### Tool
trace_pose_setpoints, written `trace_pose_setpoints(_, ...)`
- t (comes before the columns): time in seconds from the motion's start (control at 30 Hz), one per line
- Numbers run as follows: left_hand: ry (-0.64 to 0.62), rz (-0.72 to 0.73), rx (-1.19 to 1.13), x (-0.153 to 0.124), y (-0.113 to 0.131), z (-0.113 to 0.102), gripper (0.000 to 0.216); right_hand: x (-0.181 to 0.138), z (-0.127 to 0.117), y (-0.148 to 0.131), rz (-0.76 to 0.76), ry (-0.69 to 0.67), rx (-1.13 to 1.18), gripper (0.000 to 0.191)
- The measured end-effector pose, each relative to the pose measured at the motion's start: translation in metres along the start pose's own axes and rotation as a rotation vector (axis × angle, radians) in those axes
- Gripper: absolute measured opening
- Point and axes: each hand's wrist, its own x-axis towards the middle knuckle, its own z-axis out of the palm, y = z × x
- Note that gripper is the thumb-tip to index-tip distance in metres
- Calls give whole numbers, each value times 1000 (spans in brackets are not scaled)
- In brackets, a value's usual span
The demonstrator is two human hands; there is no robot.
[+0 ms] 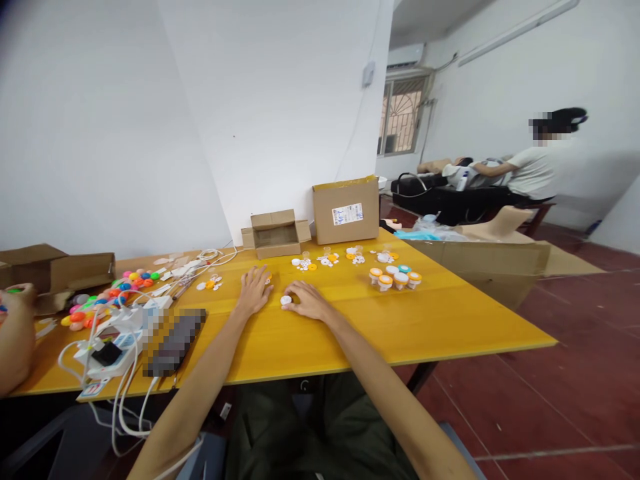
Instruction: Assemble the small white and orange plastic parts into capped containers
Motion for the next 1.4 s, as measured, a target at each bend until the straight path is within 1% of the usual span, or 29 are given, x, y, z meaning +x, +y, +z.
trace_pose_setpoints(0.2, -49, 16, -29, 1, -2, 4, 24, 0, -1, -1, -4, -4, -14, 24)
trace_pose_setpoints(0.37, -82, 86, -32, 1, 1, -1, 22, 1, -1, -3, 8, -9, -19, 22)
trace_pose_setpoints(0.5, -101, 112, -34, 1, 5, -6, 19, 1, -1, -4, 1, -2, -16, 22)
trace_pose_setpoints(0.63, -83, 131, -63, 2, 9, -10, 12, 2, 0, -3, 1, 5, -21, 23)
trace_pose_setpoints(0.73, -63, 108, -140, 3, 12, -12, 12, 2, 0, -2, -1, 13, -13, 24)
trace_pose_setpoints(0.87, 6, -38, -295, 7, 17, -13, 19, 3, 0, -3, 43, 18, 13, 26)
trace_pose_setpoints(0.93, 31, -74, -378, 9, 20, -13, 22, 3, 0, -3, 65, 19, 41, 30)
trace_pose_setpoints(1.0, 20, -67, -472, 11, 23, -12, 25, 4, 1, -1, 75, 25, 72, 34)
trace_pose_setpoints(1.13, -45, -41, -622, 10, 27, -11, 31, 5, 3, 4, 69, 48, 103, 40)
trace_pose_setpoints(1.27, -74, -53, -669, 8, 26, -11, 34, 6, 4, 7, 64, 53, 111, 43)
trace_pose_setpoints(1.4, -109, -41, -700, 7, 25, -12, 34, 6, 4, 7, 50, 49, 126, 39)
